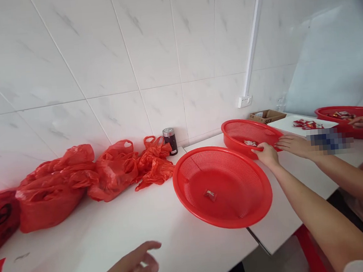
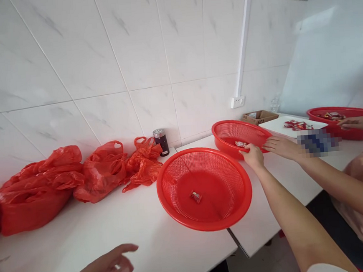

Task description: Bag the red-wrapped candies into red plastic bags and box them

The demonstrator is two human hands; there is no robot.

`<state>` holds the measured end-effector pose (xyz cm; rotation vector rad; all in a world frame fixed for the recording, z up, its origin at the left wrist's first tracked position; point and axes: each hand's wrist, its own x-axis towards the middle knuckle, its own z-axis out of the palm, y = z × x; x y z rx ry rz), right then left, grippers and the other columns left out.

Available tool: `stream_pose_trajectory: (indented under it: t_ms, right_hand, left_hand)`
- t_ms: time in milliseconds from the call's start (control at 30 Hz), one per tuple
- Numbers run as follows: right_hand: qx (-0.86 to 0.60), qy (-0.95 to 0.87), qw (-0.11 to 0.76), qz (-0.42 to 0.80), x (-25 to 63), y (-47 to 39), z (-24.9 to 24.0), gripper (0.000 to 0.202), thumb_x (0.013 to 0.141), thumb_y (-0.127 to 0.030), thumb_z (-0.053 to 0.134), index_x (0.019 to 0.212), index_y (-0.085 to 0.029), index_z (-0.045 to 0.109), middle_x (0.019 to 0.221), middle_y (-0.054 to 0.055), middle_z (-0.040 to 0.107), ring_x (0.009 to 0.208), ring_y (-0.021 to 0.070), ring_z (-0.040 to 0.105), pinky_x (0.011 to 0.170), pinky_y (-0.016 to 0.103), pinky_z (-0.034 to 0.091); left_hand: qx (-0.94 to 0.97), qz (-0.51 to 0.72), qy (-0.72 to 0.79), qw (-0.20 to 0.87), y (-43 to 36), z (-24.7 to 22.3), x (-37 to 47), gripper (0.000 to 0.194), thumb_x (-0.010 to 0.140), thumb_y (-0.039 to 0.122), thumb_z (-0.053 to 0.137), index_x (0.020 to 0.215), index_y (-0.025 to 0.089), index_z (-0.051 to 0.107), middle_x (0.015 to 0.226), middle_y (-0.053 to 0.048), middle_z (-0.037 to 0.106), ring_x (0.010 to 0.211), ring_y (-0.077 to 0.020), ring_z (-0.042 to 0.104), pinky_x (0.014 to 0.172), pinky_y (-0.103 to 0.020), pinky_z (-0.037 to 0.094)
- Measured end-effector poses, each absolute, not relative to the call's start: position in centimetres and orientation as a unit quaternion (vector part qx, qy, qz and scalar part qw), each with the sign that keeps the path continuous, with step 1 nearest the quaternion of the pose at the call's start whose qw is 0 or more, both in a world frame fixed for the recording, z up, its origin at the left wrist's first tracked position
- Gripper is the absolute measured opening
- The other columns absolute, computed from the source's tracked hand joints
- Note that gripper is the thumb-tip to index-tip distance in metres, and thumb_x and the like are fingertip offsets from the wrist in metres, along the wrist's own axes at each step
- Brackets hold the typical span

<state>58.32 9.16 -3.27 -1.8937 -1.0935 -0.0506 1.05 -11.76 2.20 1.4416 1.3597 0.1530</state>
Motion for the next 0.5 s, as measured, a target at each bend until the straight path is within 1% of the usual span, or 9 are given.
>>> stream_pose_trajectory:
  t_ms: [67, 167, 200, 267, 333, 400, 467, 500]
  right_hand:
    - [-0.754, -0.453, 0.475, -0.018, 58.0, 9.0, -2.2, 0.022, 0.068, -0.036, 0.067, 0.080, -0.020, 0.059, 0.090, 0.011, 0.067, 0.085, 0.0255, 0.059, 0.076, 0.038, 0.043]
    - [-0.714, -0.473, 0.517, -0.004, 56.3, 7.7, 0.4, 0.027, 0.070, -0.042, 0.067, 0.081, -0.020, 0.058, 0.093, 0.009, 0.068, 0.085, 0.0230, 0.060, 0.076, 0.036, 0.044]
    - [-0.696, -0.485, 0.530, 0.000, 55.5, 7.0, 1.4, 0.027, 0.070, -0.043, 0.067, 0.081, -0.020, 0.058, 0.094, 0.009, 0.068, 0.086, 0.0228, 0.061, 0.076, 0.035, 0.045]
    - [-0.666, -0.518, 0.537, -0.001, 53.8, 5.2, 3.6, 0.025, 0.069, -0.042, 0.068, 0.081, -0.021, 0.058, 0.093, 0.007, 0.068, 0.086, 0.0223, 0.061, 0.076, 0.034, 0.045]
    - [-0.645, -0.560, 0.520, -0.015, 52.1, 3.0, 5.5, 0.021, 0.070, -0.038, 0.067, 0.080, -0.023, 0.058, 0.091, 0.004, 0.067, 0.084, 0.0210, 0.060, 0.074, 0.033, 0.045]
    - [-0.631, -0.598, 0.493, -0.030, 50.7, 0.8, 6.8, 0.015, 0.071, -0.034, 0.064, 0.081, -0.024, 0.059, 0.090, 0.002, 0.066, 0.080, 0.0194, 0.060, 0.072, 0.031, 0.045]
    - [-0.613, -0.630, 0.475, -0.037, 49.5, -1.0, 7.5, 0.010, 0.073, -0.029, 0.061, 0.081, -0.025, 0.059, 0.090, 0.001, 0.065, 0.079, 0.0184, 0.059, 0.070, 0.030, 0.045]
    - [-0.604, -0.642, 0.471, -0.033, 48.9, -1.9, 7.7, 0.009, 0.073, -0.027, 0.060, 0.081, -0.025, 0.059, 0.090, 0.001, 0.065, 0.079, 0.0181, 0.059, 0.070, 0.030, 0.045]
  left_hand:
    - [0.577, 0.089, 0.539, 0.607, -11.0, 3.0, 4.2, 0.064, 0.080, 0.065, 0.055, 0.137, 0.039, 0.045, 0.117, -0.004, 0.065, 0.101, -0.0235, 0.063, 0.094, -0.038, 0.047]
    - [0.490, 0.160, 0.501, 0.695, -9.8, 3.0, 8.2, 0.082, 0.080, 0.064, 0.057, 0.148, 0.029, 0.028, 0.122, -0.012, 0.063, 0.098, -0.0244, 0.065, 0.087, -0.039, 0.052]
    - [0.461, 0.182, 0.497, 0.713, -9.3, 2.8, 9.3, 0.087, 0.079, 0.064, 0.059, 0.149, 0.027, 0.023, 0.123, -0.015, 0.063, 0.097, -0.0251, 0.066, 0.084, -0.039, 0.053]
    - [0.417, 0.215, 0.500, 0.728, -8.3, 2.2, 11.0, 0.093, 0.078, 0.065, 0.060, 0.150, 0.027, 0.017, 0.129, -0.018, 0.059, 0.096, -0.0272, 0.067, 0.077, -0.040, 0.055]
    - [0.396, 0.228, 0.498, 0.737, -7.3, 1.7, 12.2, 0.090, 0.077, 0.067, 0.060, 0.149, 0.030, 0.021, 0.138, -0.019, 0.051, 0.096, -0.0292, 0.069, 0.072, -0.038, 0.057]
    - [0.382, 0.228, 0.483, 0.754, -6.3, 1.1, 13.2, 0.081, 0.076, 0.068, 0.059, 0.143, 0.030, 0.033, 0.142, -0.019, 0.047, 0.093, -0.0301, 0.071, 0.070, -0.036, 0.057]
    - [0.364, 0.228, 0.467, 0.773, -5.6, 0.5, 13.9, 0.074, 0.076, 0.066, 0.061, 0.136, 0.026, 0.042, 0.138, -0.018, 0.050, 0.091, -0.0298, 0.072, 0.068, -0.032, 0.058]
    - [0.353, 0.232, 0.461, 0.780, -5.3, 0.2, 14.2, 0.072, 0.077, 0.064, 0.062, 0.134, 0.024, 0.044, 0.135, -0.018, 0.053, 0.089, -0.0295, 0.073, 0.067, -0.030, 0.058]
